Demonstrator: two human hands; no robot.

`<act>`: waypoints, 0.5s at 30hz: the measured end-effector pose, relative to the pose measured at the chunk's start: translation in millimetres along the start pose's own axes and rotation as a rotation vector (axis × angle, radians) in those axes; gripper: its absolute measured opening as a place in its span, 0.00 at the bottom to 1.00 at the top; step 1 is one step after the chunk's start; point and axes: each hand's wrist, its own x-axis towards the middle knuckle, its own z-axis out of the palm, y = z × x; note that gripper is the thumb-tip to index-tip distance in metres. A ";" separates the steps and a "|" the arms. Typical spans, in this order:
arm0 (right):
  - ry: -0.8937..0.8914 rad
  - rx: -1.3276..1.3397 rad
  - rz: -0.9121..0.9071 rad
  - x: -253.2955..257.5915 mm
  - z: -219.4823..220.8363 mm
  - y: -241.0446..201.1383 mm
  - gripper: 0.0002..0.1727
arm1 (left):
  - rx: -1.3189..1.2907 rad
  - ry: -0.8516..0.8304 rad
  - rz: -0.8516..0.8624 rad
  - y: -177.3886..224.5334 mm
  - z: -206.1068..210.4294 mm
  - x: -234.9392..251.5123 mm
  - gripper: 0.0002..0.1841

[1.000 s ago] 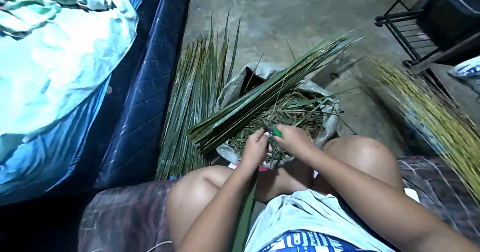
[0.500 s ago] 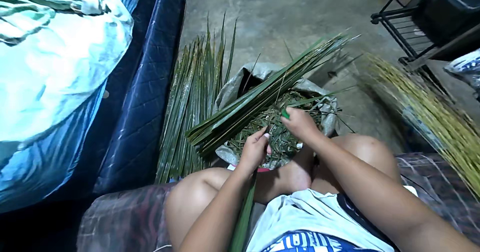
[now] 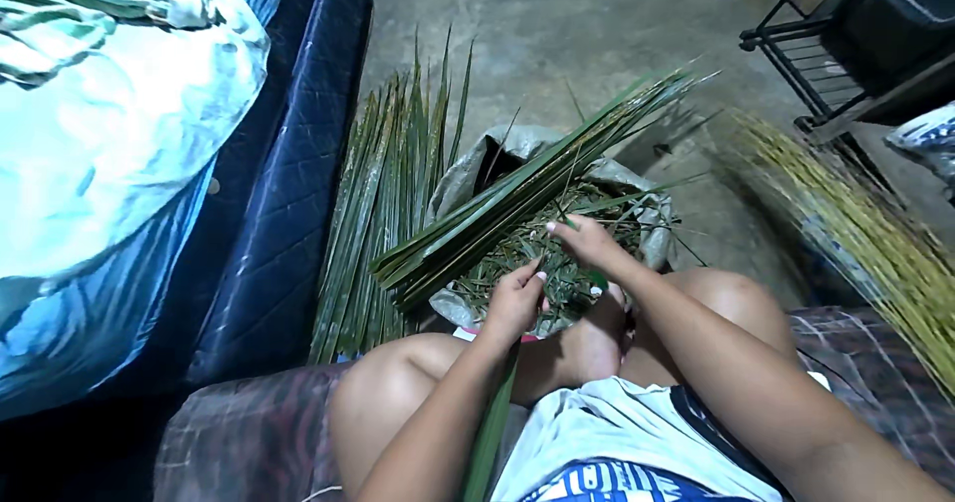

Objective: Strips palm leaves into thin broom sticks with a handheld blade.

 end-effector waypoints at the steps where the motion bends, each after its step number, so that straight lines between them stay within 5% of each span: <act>1: -0.042 0.067 0.014 -1.7 4.6 -0.6 0.15 | 0.029 -0.007 -0.013 0.9 1.5 -0.1 0.24; 5: 0.085 0.212 0.055 7.3 -1.4 5.6 0.13 | 0.219 -0.025 -0.061 1.7 4.6 0.4 0.28; 9: 0.266 0.080 0.040 16.3 -9.8 10.3 0.19 | 0.291 0.000 -0.039 0.1 4.4 0.2 0.26; 15: -0.210 -0.417 0.041 -30.5 26.7 -8.8 0.17 | 0.380 0.138 -0.015 -7.5 -9.8 15.3 0.23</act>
